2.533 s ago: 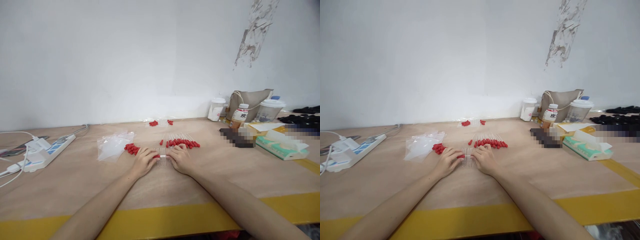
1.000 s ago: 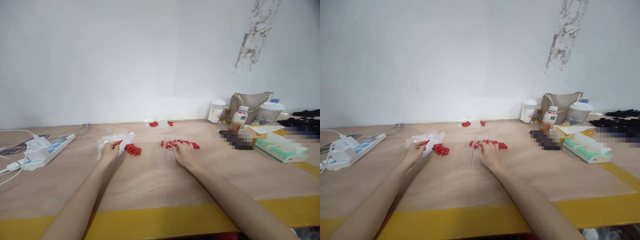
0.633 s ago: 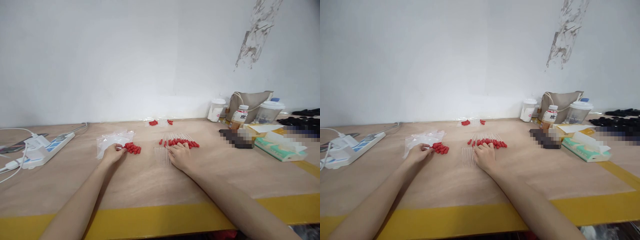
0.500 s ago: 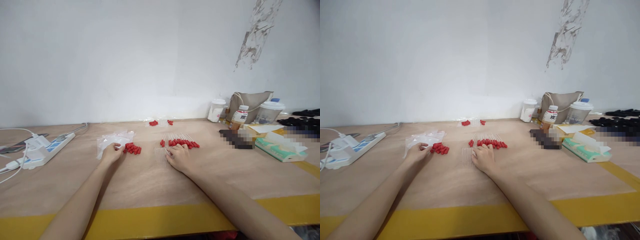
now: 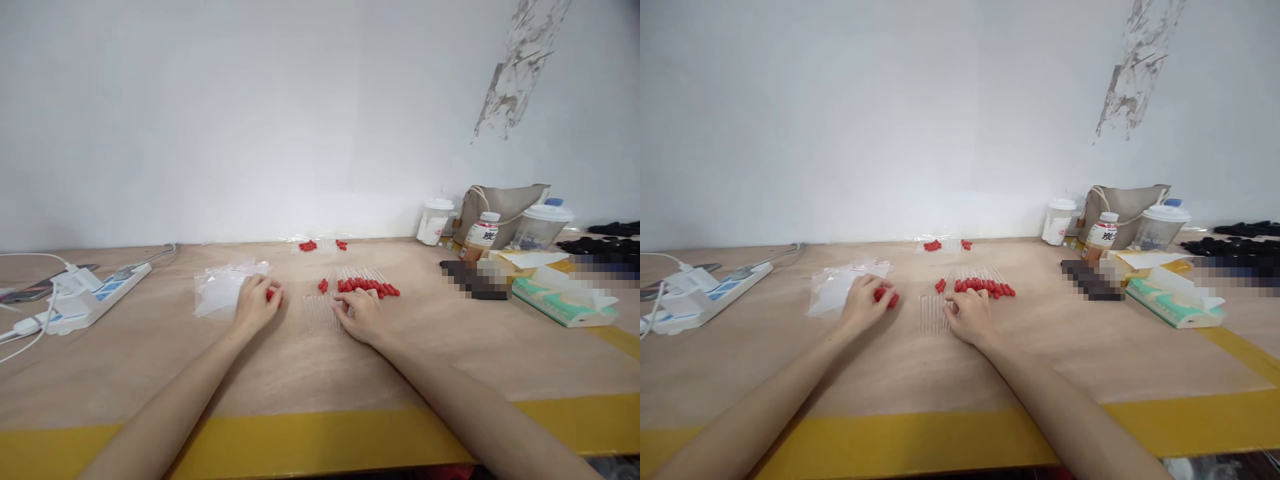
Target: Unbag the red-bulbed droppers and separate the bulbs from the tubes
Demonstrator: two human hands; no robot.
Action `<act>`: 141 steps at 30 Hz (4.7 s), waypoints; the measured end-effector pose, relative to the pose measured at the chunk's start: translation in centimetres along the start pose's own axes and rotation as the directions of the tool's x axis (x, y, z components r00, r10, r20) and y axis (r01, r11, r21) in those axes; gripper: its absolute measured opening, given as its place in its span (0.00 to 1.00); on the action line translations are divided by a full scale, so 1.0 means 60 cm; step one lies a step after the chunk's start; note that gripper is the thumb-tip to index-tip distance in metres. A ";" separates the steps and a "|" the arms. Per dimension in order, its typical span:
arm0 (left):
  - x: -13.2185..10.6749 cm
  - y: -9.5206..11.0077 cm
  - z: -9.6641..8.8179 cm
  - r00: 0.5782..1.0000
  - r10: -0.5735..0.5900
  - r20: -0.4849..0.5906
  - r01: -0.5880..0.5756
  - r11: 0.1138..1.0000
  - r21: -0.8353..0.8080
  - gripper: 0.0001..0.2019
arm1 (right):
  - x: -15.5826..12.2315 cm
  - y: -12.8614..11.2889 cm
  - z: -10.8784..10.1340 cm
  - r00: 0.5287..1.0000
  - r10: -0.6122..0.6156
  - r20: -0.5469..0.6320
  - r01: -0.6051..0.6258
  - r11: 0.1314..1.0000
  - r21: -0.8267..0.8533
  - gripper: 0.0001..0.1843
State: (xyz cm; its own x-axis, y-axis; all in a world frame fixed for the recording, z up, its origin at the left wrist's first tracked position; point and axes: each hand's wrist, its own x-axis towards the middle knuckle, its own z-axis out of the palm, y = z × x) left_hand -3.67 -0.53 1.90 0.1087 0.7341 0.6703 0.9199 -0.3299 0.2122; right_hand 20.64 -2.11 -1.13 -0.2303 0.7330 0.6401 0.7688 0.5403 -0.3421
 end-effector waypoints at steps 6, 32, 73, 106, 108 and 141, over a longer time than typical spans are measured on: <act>0.053 0.075 0.061 0.938 -0.048 0.343 0.080 0.994 -0.078 0.10 | 0.004 0.025 -0.023 0.996 0.078 -0.053 -0.080 0.996 -0.044 0.09; 0.019 0.069 0.056 0.988 0.074 0.137 -0.039 0.970 -0.239 0.06 | -0.001 0.049 -0.026 0.960 -0.019 -0.279 0.009 0.999 -0.034 0.19; -0.056 0.055 0.028 0.805 0.580 0.122 -0.533 0.798 -0.280 0.10 | -0.025 0.002 -0.006 0.902 -0.431 0.012 0.431 0.902 -0.027 0.10; -0.007 -0.136 0.001 0.858 -0.484 0.173 0.492 0.870 -0.004 0.15 | 0.000 0.026 0.006 0.985 -0.168 -0.046 0.145 0.937 -0.317 0.11; -0.005 -0.135 0.000 0.856 -0.483 0.182 0.492 0.870 -0.005 0.15 | -0.001 0.020 0.002 0.987 -0.158 -0.011 0.147 0.939 -0.309 0.10; 0.069 0.115 0.055 0.890 -0.136 0.435 0.094 0.989 0.117 0.14 | 0.001 0.063 -0.031 0.991 0.078 -0.105 -0.094 0.984 -0.150 0.12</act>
State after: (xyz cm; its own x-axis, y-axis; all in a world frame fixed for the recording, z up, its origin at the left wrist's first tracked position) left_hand 4.36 2.18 3.79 0.1355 0.9565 0.2583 0.9637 -0.1877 0.1897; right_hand 24.64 -0.78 -1.09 -0.1050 0.7254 0.6803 0.8680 0.4007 -0.2933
